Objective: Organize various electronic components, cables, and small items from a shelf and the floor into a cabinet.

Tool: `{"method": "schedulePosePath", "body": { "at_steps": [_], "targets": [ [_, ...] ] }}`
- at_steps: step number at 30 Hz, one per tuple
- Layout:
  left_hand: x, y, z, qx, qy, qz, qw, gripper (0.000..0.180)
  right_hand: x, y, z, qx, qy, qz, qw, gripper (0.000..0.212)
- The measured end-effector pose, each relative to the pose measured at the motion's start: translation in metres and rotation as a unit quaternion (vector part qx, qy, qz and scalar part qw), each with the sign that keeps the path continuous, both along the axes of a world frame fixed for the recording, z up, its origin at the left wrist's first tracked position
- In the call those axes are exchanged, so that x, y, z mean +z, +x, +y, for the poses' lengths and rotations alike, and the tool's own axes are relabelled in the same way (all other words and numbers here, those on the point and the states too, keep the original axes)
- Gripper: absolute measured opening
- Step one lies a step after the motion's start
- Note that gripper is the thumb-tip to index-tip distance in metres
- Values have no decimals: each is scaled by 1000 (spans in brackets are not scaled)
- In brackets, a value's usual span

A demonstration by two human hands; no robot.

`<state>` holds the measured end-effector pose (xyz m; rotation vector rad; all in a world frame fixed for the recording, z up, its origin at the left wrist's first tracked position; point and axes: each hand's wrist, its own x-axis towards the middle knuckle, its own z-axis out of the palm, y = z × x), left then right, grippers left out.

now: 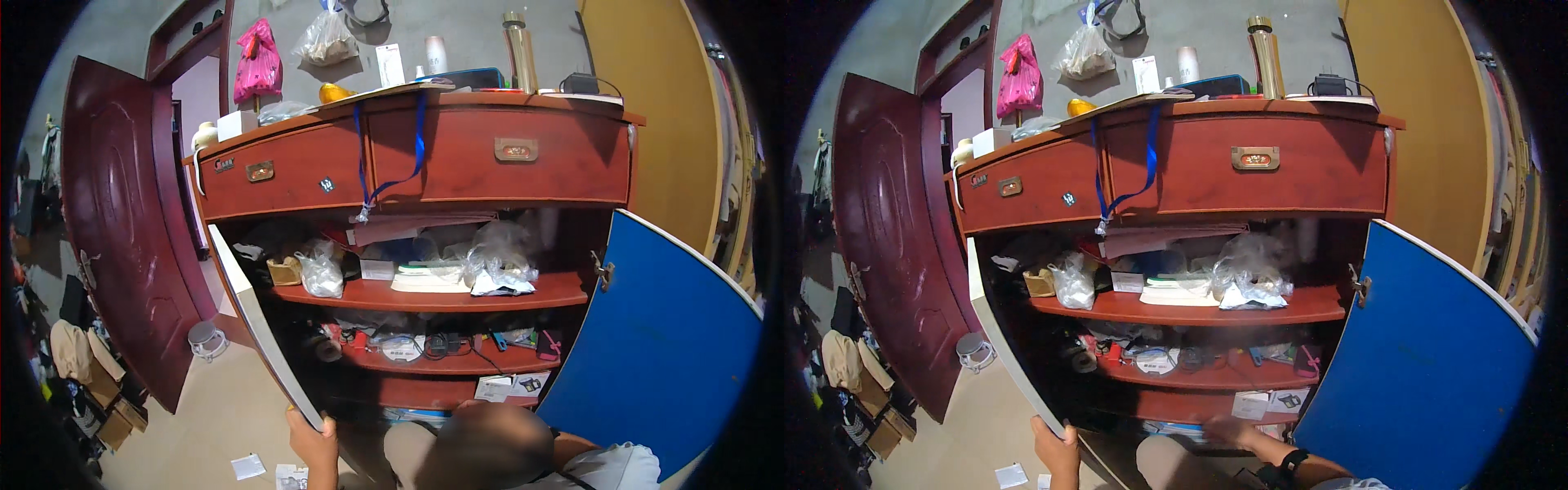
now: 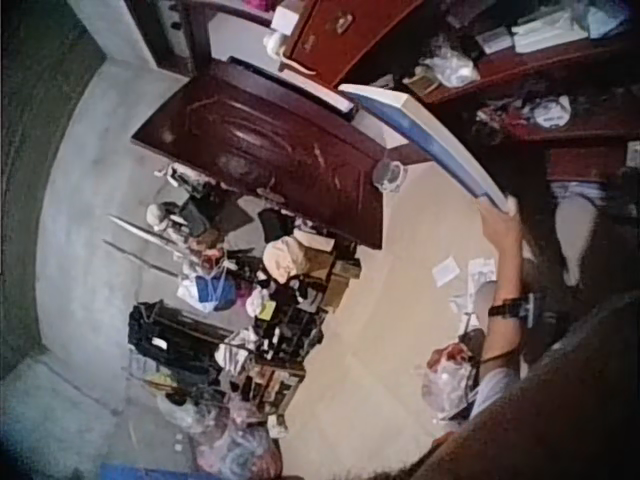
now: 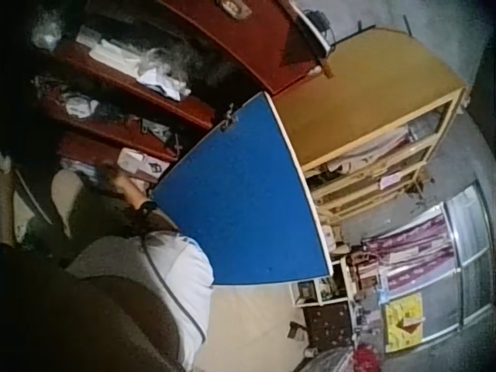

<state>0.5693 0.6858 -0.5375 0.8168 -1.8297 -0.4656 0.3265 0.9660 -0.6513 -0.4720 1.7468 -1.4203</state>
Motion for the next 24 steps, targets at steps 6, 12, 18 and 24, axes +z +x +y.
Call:
{"method": "schedulePosePath", "body": {
  "at_steps": [6,12,18,24],
  "targets": [
    [-2,25,-7,6,-18,17,1000,34,-21,-16,10,96,-64,14,993,42],
    [-2,61,-20,36,-8,-21,999,38,23,-5,10,30,-24,9,999,28],
    [-10,104,-49,60,50,-100,992,62,114,-31,6,-41,-101,318,942,22],
    [-5,145,-76,62,19,-37,997,43,301,-32,-35,-202,-190,509,815,22]
  ]
}}
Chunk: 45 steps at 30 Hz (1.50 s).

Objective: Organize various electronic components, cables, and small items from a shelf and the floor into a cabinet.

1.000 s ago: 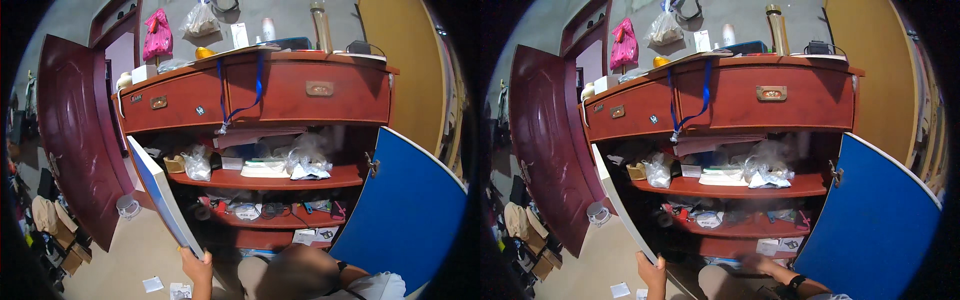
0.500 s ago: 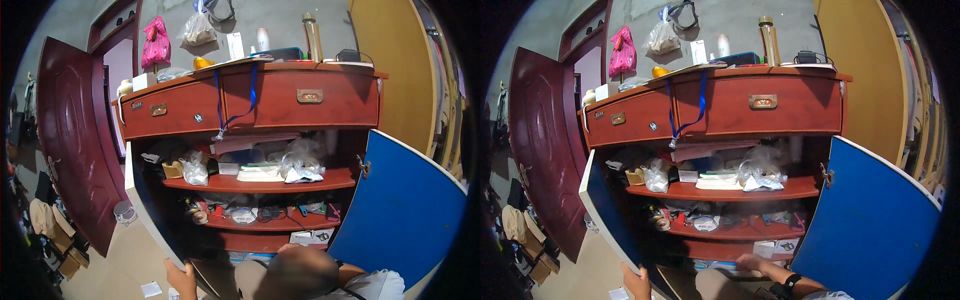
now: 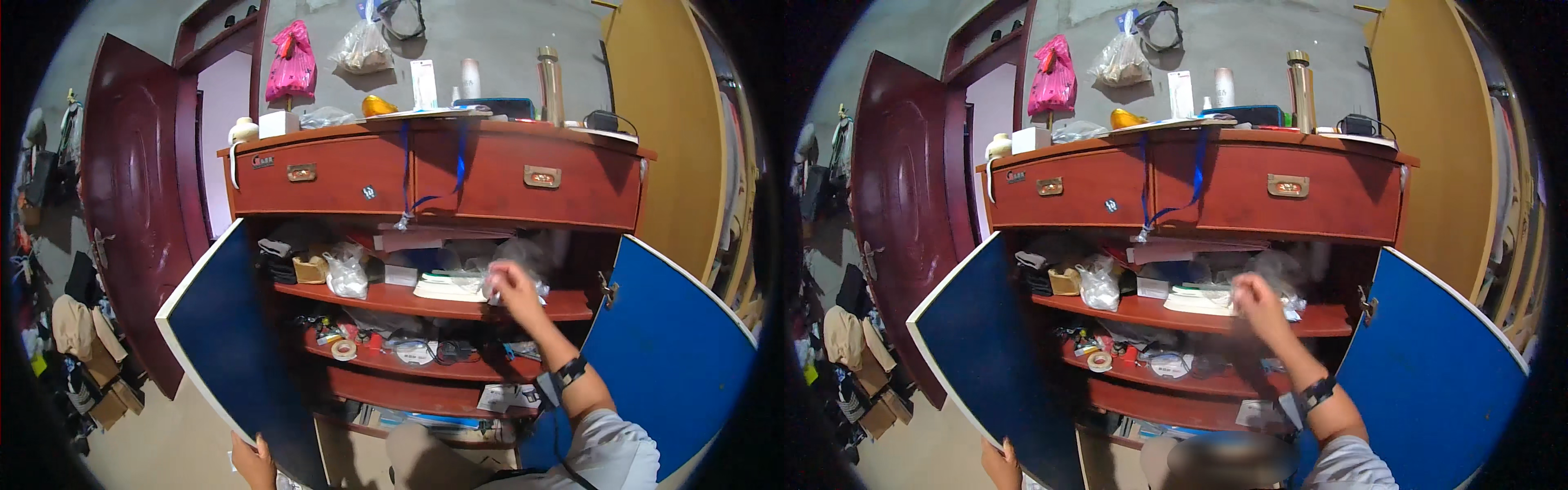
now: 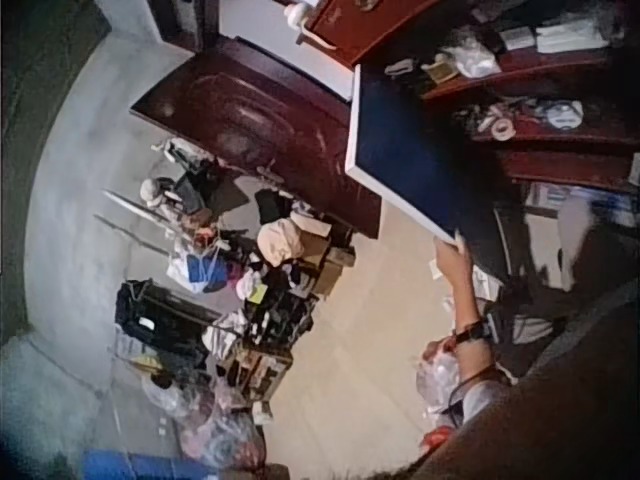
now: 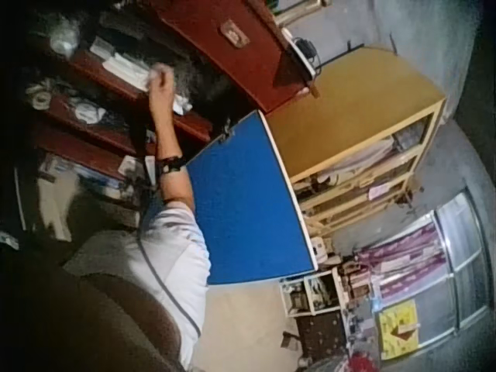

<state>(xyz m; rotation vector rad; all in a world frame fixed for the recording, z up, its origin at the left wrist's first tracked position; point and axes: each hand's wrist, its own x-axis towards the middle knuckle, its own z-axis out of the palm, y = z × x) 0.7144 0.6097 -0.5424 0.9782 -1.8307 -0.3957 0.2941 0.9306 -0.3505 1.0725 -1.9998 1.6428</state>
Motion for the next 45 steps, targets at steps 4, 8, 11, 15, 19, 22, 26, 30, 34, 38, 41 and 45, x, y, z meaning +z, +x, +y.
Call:
{"method": "schedulePosePath", "body": {
  "at_steps": [4,8,11,15,19,22,26,30,34,38,41,45],
  "targets": [
    [3,25,-18,24,41,-32,998,40,100,22,-28,-57,-89,195,975,26],
    [3,42,-34,46,21,6,999,37,170,36,-46,-210,-57,405,888,40],
    [-13,55,-61,63,25,21,998,35,207,35,-57,-275,-41,492,825,63],
    [-19,65,-88,60,23,88,994,31,241,10,-69,-299,2,481,824,80],
    [-19,72,-102,74,21,56,995,31,266,3,-67,-230,69,461,854,61],
    [-16,74,-102,42,36,86,995,34,281,14,-67,-191,129,390,892,42],
    [-26,73,-108,45,40,92,994,40,291,16,-64,-220,137,432,864,27],
    [-15,73,-101,40,33,71,996,39,288,11,-65,-256,140,499,816,22],
    [-8,75,-96,39,76,37,996,39,286,11,-72,-301,87,562,765,20],
    [-6,73,-92,29,67,52,996,41,287,18,-80,-346,36,544,764,20],
    [-3,71,-88,46,70,46,995,42,287,16,-81,-368,15,531,763,21],
    [-5,70,-87,50,81,35,995,44,285,11,-81,-369,-15,533,761,21]
  ]
}}
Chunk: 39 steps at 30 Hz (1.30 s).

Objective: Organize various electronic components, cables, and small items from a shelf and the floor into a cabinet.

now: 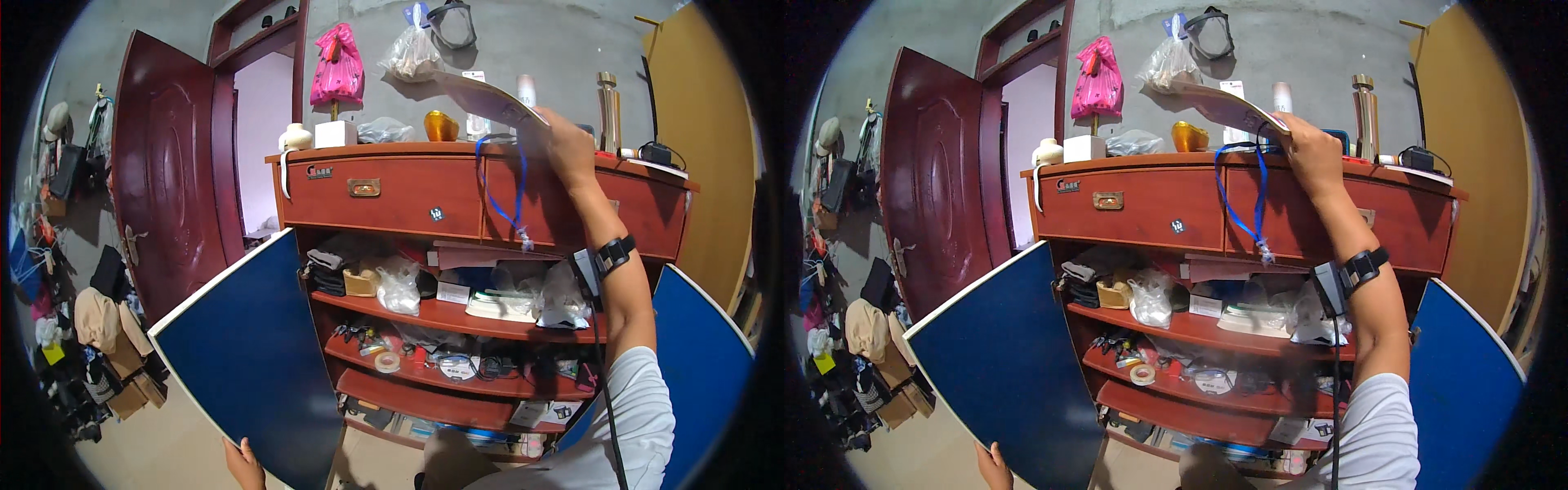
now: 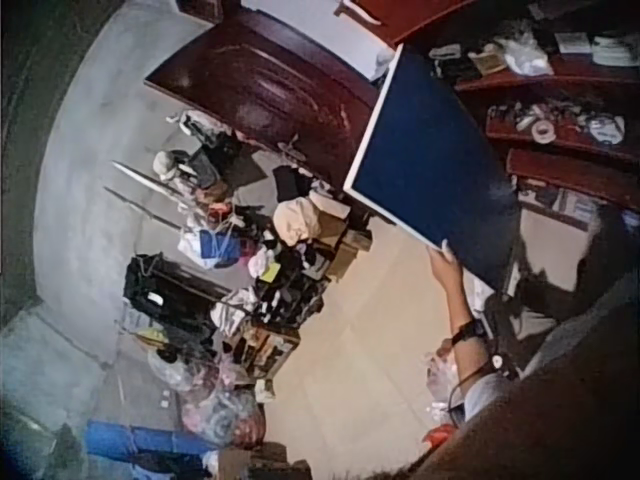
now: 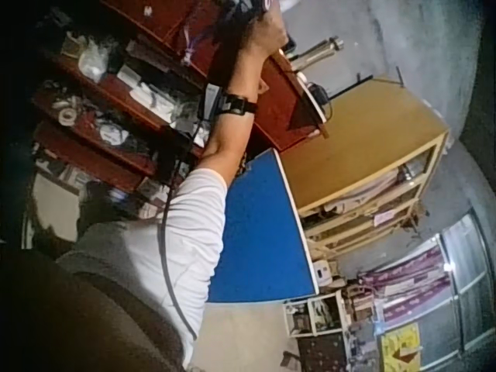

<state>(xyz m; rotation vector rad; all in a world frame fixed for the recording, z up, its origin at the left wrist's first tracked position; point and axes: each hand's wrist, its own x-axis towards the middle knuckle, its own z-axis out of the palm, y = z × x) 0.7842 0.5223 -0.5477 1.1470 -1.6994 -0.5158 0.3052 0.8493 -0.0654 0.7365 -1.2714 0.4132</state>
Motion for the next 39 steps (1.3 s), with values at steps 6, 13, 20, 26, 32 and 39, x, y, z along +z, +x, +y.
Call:
{"method": "schedulePosePath", "body": {
  "at_steps": [6,13,20,26,32,39],
  "targets": [
    [-7,2,-2,17,-19,-8,1000,44,-2,3,0,-22,58,-96,993,22],
    [-1,-5,6,5,-12,-1,1000,45,3,-22,10,2,125,-147,981,26],
    [-23,-5,-5,10,-85,-12,996,45,-8,-16,12,76,134,-148,977,22],
    [-26,1,-19,34,-89,-47,994,45,-14,-18,10,73,113,-109,985,30],
    [11,4,-13,68,-12,-56,996,43,-21,-10,12,114,119,-77,983,47],
    [-7,9,-31,61,-25,-73,995,41,-32,4,34,99,94,-39,990,56]
  ]
}}
